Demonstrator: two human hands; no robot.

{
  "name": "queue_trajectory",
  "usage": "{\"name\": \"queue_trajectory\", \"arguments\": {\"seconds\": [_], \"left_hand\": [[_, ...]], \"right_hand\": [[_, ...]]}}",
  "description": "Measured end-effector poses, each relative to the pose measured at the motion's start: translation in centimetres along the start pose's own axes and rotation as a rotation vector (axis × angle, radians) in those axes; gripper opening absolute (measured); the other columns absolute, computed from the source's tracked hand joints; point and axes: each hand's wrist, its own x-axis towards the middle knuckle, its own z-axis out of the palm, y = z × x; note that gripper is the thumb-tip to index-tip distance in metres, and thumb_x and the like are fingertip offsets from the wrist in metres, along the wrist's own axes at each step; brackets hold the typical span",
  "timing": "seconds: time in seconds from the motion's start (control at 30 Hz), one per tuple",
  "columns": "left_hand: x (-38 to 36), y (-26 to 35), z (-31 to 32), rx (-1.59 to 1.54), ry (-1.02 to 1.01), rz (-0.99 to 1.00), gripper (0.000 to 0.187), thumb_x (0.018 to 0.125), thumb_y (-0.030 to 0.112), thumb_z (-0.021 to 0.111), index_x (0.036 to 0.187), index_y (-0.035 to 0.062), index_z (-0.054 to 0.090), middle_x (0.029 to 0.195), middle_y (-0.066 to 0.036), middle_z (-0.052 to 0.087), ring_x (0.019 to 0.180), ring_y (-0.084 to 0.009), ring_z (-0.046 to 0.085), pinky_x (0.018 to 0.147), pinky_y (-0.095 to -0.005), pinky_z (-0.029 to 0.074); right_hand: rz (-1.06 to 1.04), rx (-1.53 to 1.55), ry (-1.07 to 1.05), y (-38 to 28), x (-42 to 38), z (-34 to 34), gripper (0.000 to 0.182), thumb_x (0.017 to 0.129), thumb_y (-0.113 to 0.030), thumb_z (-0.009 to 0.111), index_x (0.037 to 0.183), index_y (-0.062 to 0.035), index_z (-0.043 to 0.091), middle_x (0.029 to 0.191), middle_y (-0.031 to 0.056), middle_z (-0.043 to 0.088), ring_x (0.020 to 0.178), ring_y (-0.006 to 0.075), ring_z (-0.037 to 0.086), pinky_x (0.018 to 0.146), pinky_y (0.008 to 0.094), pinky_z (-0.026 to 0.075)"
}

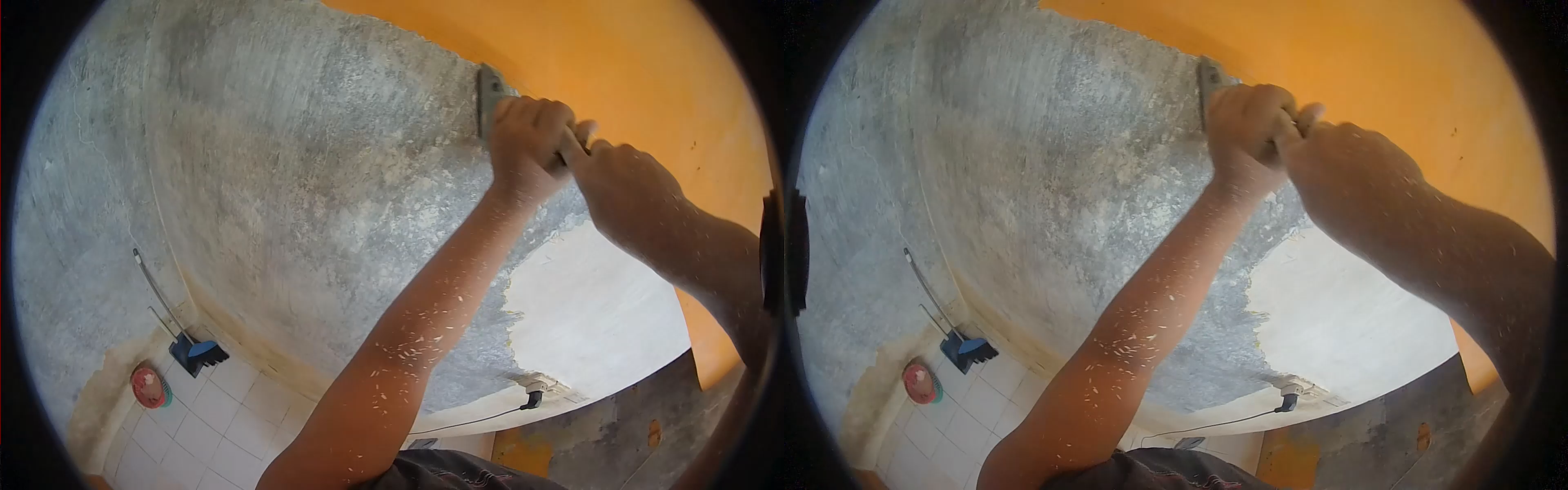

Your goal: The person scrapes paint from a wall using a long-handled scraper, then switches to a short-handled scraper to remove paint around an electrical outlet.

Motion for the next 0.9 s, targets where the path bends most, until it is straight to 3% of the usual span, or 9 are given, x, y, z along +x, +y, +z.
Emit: {"name": "queue_trajectory", "arguments": {"seconds": [0.27,0.37,0.43,0.53,0.7,0.73,0.9], "left_hand": [[-0.2,-0.6,0.9,0.002,-0.019,0.060,0.030,0.075,0.031,0.068,0.061,0.0144,0.047,0.049,0.002,0.044,0.047,-0.0159,0.047,0.059,-0.0345,0.038],[0.8,0.0,-0.1,-0.034,-0.057,-0.080,0.027,0.071,0.026,0.068,0.061,0.0138,0.047,0.054,-0.002,0.048,0.055,-0.0200,0.050,0.065,-0.0353,0.037],[0.9,1.6,0.2,-0.055,-0.059,-0.011,0.027,0.070,0.023,0.069,0.061,0.0127,0.045,0.057,-0.003,0.049,0.059,-0.0222,0.051,0.065,-0.0363,0.037],[0.5,1.6,0.7,-0.114,-0.023,-0.073,0.026,0.069,0.021,0.069,0.062,0.0123,0.045,0.056,-0.003,0.048,0.059,-0.0233,0.050,0.065,-0.0365,0.038],[-2.2,0.9,-1.2,0.016,-0.082,-0.048,0.029,0.069,0.022,0.072,0.061,0.0139,0.045,0.053,-0.001,0.045,0.051,-0.0212,0.048,0.061,-0.0332,0.036],[-2.4,1.8,-1.0,0.006,0.000,-0.075,0.030,0.069,0.020,0.072,0.061,0.0141,0.044,0.053,0.000,0.045,0.050,-0.0204,0.047,0.059,-0.0326,0.035],[-2.6,1.4,-0.9,-0.009,-0.001,-0.076,0.030,0.069,0.021,0.072,0.060,0.0139,0.043,0.054,0.001,0.044,0.051,-0.0208,0.046,0.061,-0.0340,0.034]], "right_hand": [[0.062,0.062,0.091,-0.6,-0.1,0.0,0.042,0.074,0.005,0.053,0.115,0.0022,0.045,0.076,0.0172,0.059,0.065,0.0278,0.063,0.058,0.0369,0.052],[0.038,0.033,0.107,0.1,-0.8,0.1,0.040,0.075,0.005,0.052,0.114,0.0030,0.046,0.077,0.0171,0.059,0.065,0.0280,0.063,0.058,0.0369,0.052],[0.020,0.001,0.138,0.4,-0.9,-0.4,0.039,0.075,0.004,0.052,0.114,0.0034,0.046,0.077,0.0171,0.059,0.065,0.0281,0.063,0.058,0.0369,0.052],[0.098,-0.048,0.046,0.1,-1.4,-0.6,0.035,0.075,0.003,0.052,0.110,0.0042,0.048,0.076,0.0172,0.059,0.065,0.0285,0.063,0.057,0.0366,0.052],[-0.039,0.003,-0.009,-1.3,-1.1,-0.1,0.042,0.075,0.001,0.053,0.116,0.0041,0.044,0.077,0.0189,0.060,0.064,0.0281,0.064,0.054,0.0365,0.052],[-0.044,0.001,-0.009,-1.5,-1.1,-0.3,0.042,0.075,0.001,0.053,0.116,0.0041,0.044,0.077,0.0189,0.060,0.064,0.0281,0.064,0.054,0.0365,0.052],[-0.050,-0.028,-0.022,-1.6,-1.5,0.4,0.039,0.079,-0.001,0.053,0.116,0.0071,0.044,0.078,0.0175,0.061,0.063,0.0274,0.064,0.052,0.0350,0.053]]}}
